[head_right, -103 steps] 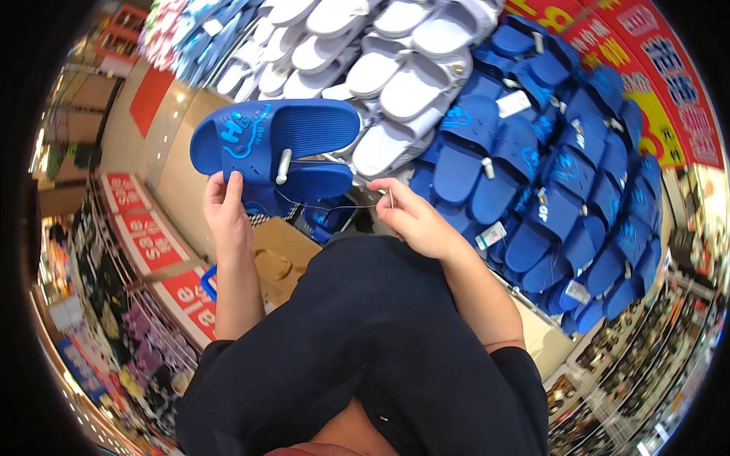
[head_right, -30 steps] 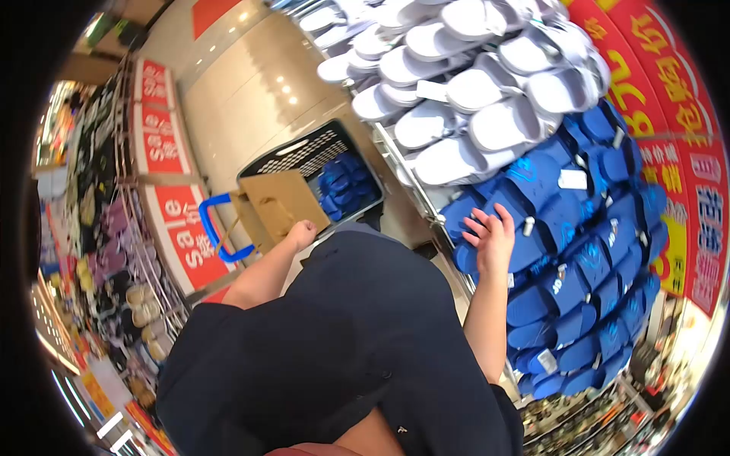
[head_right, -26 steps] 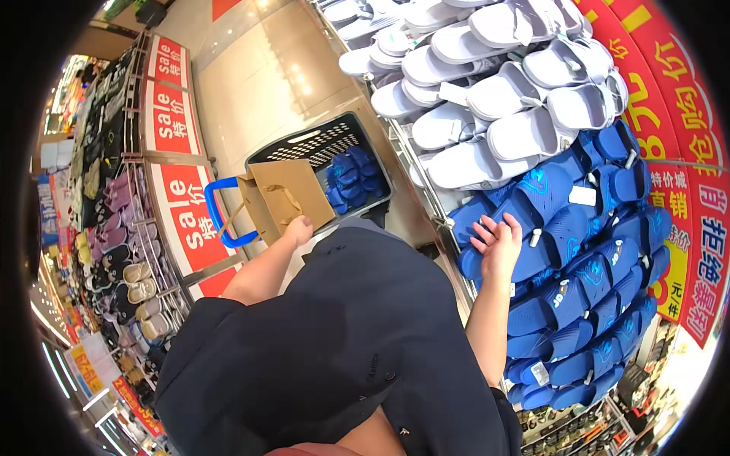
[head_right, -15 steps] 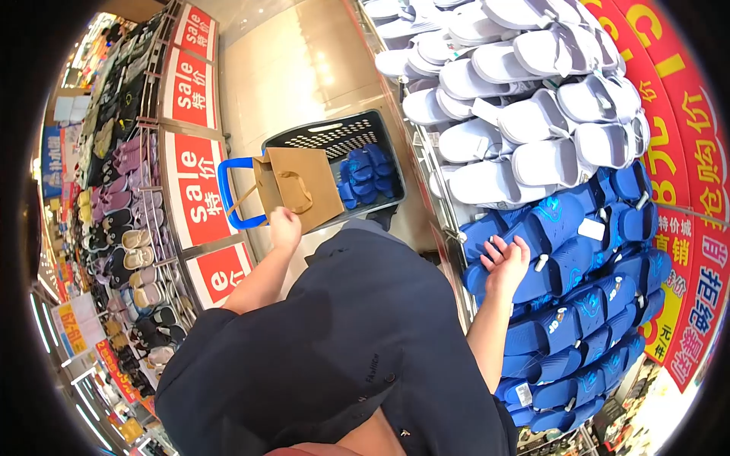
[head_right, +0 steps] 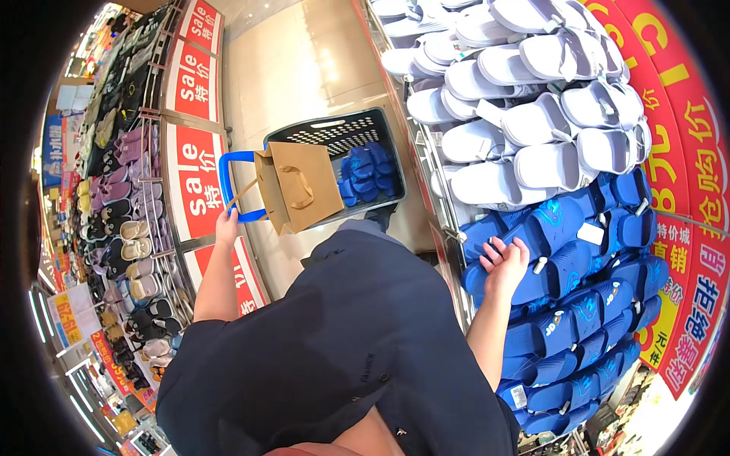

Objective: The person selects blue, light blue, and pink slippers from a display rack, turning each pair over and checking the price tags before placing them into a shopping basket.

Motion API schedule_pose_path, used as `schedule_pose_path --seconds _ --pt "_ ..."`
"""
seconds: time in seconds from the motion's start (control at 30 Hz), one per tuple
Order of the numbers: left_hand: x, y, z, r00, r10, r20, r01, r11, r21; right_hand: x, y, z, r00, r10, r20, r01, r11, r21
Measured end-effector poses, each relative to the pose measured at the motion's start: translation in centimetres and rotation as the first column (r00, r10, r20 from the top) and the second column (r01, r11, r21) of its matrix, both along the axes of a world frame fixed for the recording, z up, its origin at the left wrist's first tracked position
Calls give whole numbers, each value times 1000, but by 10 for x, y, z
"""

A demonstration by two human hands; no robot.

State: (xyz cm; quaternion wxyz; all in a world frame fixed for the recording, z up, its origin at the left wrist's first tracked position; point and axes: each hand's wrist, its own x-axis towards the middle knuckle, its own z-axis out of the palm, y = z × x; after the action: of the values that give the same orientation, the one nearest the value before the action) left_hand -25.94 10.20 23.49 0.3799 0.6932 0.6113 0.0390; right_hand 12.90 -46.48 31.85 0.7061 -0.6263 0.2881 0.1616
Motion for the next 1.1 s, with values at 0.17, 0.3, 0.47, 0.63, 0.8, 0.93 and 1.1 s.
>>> schedule_pose_path --seconds 0.17,0.3,0.47,0.63,0.8,0.93,1.1 --pt "-8 -3 3 988 15 152 -9 999 -41 -1 2 0 1000 2 13 -2 1000 5" --pt "-7 1 -1 991 9 133 0 997 -71 -2 2 2 1000 3 17 -3 1000 3" --pt "-12 -1 -12 1000 -17 24 13 989 146 -4 3 2 1000 14 19 -14 1000 0" --pt "70 -60 29 914 135 -383 180 710 681 -4 4 3 1000 -5 25 6 1000 -4" --pt "151 -123 11 914 -327 -239 405 697 592 -1 4 10 1000 -7 -5 7 1000 3" --pt "202 -177 1 739 -674 -23 645 697 313 -1 2 13 999 -30 -23 31 999 17" --pt "251 -195 1 526 -834 168 780 552 296 -1 -1 17 997 -54 -48 57 997 52"
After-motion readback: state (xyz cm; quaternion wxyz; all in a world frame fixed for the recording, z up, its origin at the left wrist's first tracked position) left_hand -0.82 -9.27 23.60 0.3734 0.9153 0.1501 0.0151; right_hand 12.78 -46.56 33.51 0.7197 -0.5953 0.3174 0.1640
